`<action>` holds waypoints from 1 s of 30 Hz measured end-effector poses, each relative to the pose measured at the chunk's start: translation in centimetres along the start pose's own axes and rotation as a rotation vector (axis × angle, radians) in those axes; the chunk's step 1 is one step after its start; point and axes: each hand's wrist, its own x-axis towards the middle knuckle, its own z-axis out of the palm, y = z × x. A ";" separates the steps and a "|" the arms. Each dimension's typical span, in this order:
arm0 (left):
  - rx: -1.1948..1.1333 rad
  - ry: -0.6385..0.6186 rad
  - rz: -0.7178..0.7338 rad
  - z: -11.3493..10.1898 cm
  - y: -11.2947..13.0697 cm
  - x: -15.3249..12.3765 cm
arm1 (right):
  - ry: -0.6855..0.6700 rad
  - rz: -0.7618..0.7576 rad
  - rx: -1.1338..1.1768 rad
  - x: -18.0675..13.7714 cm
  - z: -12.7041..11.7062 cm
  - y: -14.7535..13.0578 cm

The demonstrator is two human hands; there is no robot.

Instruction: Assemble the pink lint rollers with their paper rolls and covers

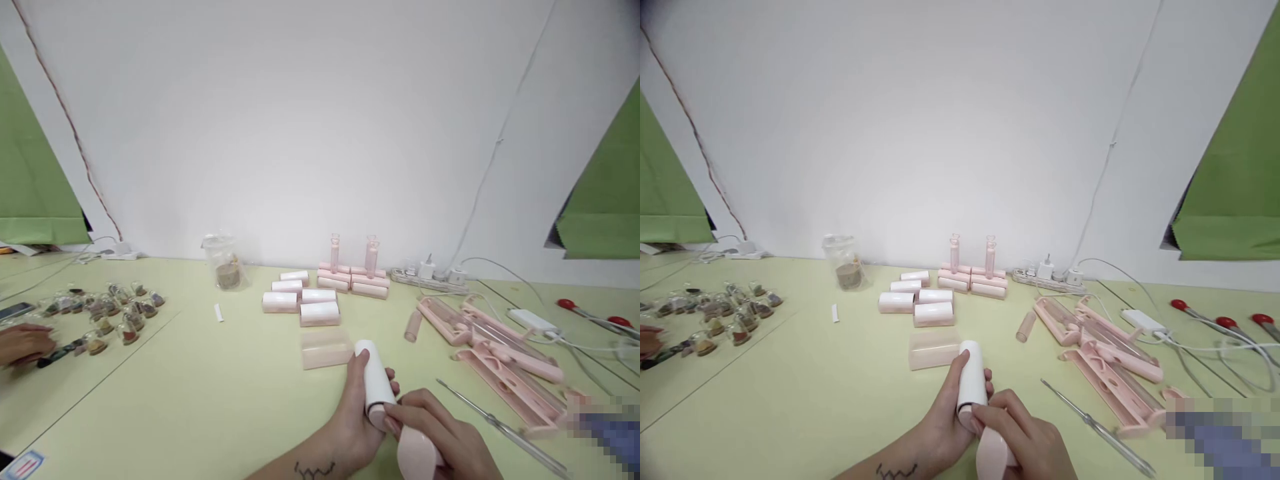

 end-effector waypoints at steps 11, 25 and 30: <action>-0.055 -0.066 -0.096 -0.2 -0.4 -0.5 | 0.085 -0.170 -0.273 0.1 0.1 -0.7; 0.122 0.122 0.368 1.3 1.1 -1.5 | -0.054 0.056 -0.219 1.1 -0.4 -2.5; 0.065 0.150 0.413 1.9 2.4 -1.2 | -0.043 0.582 0.388 4.1 -3.4 -3.9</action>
